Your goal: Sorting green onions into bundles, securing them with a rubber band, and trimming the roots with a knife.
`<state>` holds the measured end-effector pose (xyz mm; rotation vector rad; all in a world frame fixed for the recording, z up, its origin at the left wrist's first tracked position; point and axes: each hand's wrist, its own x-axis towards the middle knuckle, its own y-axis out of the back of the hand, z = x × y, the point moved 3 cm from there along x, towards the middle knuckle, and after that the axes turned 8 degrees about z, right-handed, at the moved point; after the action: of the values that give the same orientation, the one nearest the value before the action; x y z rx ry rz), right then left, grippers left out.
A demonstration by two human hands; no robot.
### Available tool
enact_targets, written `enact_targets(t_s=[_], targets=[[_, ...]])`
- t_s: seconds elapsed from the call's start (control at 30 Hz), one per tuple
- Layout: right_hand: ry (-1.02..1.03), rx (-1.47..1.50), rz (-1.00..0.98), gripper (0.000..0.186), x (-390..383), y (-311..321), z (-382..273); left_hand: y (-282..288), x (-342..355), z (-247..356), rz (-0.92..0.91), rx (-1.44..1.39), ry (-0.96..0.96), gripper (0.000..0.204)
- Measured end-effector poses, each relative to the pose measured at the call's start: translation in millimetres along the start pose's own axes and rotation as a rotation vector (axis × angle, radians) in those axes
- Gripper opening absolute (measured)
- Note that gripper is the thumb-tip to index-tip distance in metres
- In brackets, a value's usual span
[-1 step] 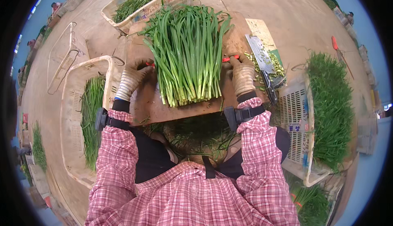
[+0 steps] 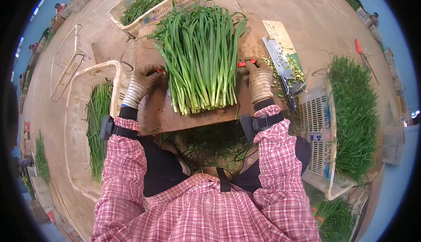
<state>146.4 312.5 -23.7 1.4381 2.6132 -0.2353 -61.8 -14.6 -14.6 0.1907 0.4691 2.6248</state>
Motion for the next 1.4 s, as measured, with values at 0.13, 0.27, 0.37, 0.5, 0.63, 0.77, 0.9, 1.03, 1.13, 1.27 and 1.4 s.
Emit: enact_targets(t_s=[0.13, 0.27, 0.37, 0.5, 0.63, 0.77, 0.9, 1.03, 1.13, 1.27, 1.4], targets=[[0.046, -0.071, 0.0, 0.018, -8, -3, -18, 10, 3, 2, -0.11, 0.037, -0.043, 0.021], [0.113, -0.324, -0.033, 0.023, -16, -2, -35, 7, 2, 1, -0.157, 0.076, -0.04, 0.019], [0.06, -0.73, -0.06, 0.033, -21, 3, -28, 4, -1, 0, -0.109, 0.09, -0.041, 0.019], [0.328, -0.853, -0.143, 0.033, -26, -1, -15, 3, -7, 0, -0.087, -0.021, -0.01, 0.02], [0.335, -0.909, -0.114, 0.031, -29, -2, -8, 4, -7, -2, -0.06, -0.087, 0.021, 0.02], [0.219, -0.719, -0.087, 0.033, -36, -1, -14, 2, -6, -6, -0.054, -0.103, 0.047, 0.019], [0.42, -0.808, -0.165, 0.033, -44, -4, -19, 3, -7, -7, -0.04, -0.153, 0.071, 0.018], [0.421, -1.048, -0.199, 0.035, -63, 11, -14, 3, -10, -5, -0.051, -0.158, 0.077, 0.019], [0.331, -0.936, -0.136, 0.03, -100, 38, -26, 4, -9, -5, -0.05, -0.193, 0.098, 0.021], [0.188, -1.448, -0.908, 0.024, -166, 52, -37, 4, -7, -10, -0.046, -0.147, 0.093, 0.022], [0.92, -1.441, -0.648, 0.027, -119, 32, -66, 2, -4, -13, -0.057, -0.2, 0.083, 0.022]])
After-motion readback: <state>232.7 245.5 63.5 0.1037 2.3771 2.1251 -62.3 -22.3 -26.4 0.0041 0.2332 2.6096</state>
